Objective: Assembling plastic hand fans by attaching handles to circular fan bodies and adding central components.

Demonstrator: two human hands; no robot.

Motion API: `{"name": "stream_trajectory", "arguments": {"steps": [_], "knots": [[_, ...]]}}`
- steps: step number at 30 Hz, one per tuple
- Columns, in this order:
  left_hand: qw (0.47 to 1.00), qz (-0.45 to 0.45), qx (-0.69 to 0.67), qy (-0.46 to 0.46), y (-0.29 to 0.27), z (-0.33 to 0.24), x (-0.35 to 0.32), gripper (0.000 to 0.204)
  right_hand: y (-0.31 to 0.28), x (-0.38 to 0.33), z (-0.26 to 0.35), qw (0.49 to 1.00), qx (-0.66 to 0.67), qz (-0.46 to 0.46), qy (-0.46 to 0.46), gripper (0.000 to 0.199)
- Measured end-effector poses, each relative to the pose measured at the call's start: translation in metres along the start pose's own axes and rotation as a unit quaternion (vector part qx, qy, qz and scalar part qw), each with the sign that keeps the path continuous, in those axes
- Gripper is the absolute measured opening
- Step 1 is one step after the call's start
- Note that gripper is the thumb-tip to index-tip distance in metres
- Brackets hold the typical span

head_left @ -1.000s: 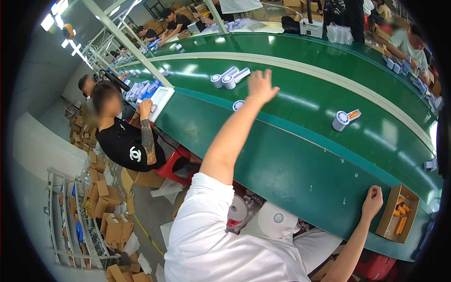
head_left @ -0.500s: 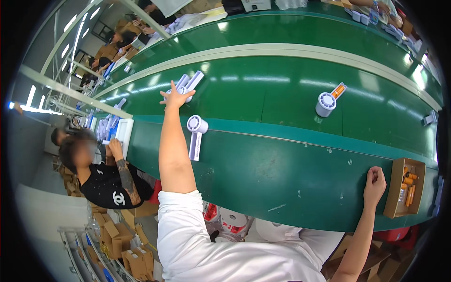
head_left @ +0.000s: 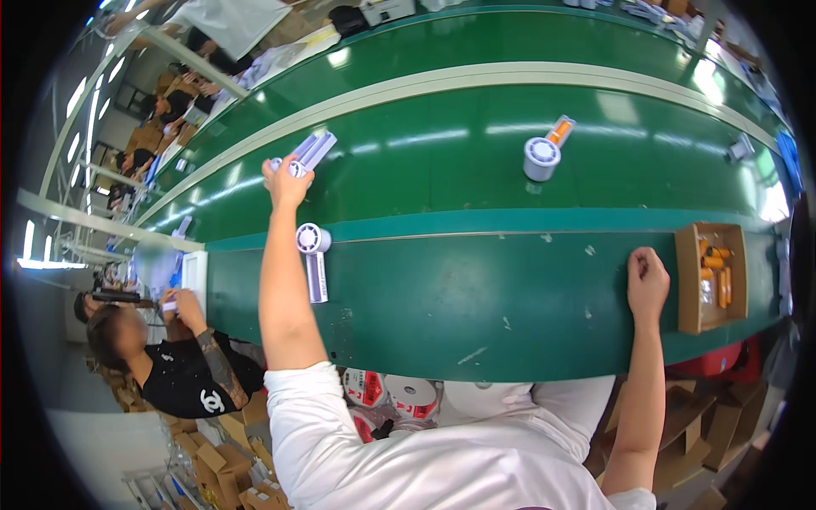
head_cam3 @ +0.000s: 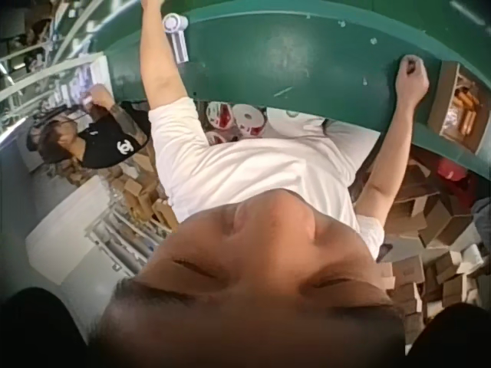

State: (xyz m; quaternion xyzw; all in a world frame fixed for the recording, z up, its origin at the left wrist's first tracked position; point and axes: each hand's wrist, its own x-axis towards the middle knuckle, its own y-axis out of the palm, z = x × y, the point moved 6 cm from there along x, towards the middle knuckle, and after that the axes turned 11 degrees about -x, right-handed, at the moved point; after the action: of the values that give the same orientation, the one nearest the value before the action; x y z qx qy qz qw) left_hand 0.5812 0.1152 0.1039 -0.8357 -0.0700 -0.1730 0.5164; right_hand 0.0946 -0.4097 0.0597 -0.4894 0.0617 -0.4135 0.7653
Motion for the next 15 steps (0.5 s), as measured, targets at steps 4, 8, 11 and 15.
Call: {"name": "stream_trajectory", "arguments": {"steps": [4,8,11,15], "knots": [[0.971,0.04,-0.09,0.219,-0.011,-0.121,-0.023,0.057,0.003,-0.002,-0.002,1.0,-0.008,-0.014,-0.005,0.004],[0.851,0.255,-0.227,0.4,-0.007,-0.272,-0.109,0.054,-0.003,0.0,-0.012,0.999,-0.008,-0.033,0.003,0.008],[0.757,0.338,-0.278,0.485,0.001,-0.351,-0.199,0.053,-0.005,-0.001,-0.02,0.999,0.006,-0.047,0.006,0.009],[0.655,0.425,-0.311,0.542,0.034,-0.422,-0.294,0.052,-0.004,-0.002,-0.029,0.995,0.091,-0.023,0.04,0.011]]}}
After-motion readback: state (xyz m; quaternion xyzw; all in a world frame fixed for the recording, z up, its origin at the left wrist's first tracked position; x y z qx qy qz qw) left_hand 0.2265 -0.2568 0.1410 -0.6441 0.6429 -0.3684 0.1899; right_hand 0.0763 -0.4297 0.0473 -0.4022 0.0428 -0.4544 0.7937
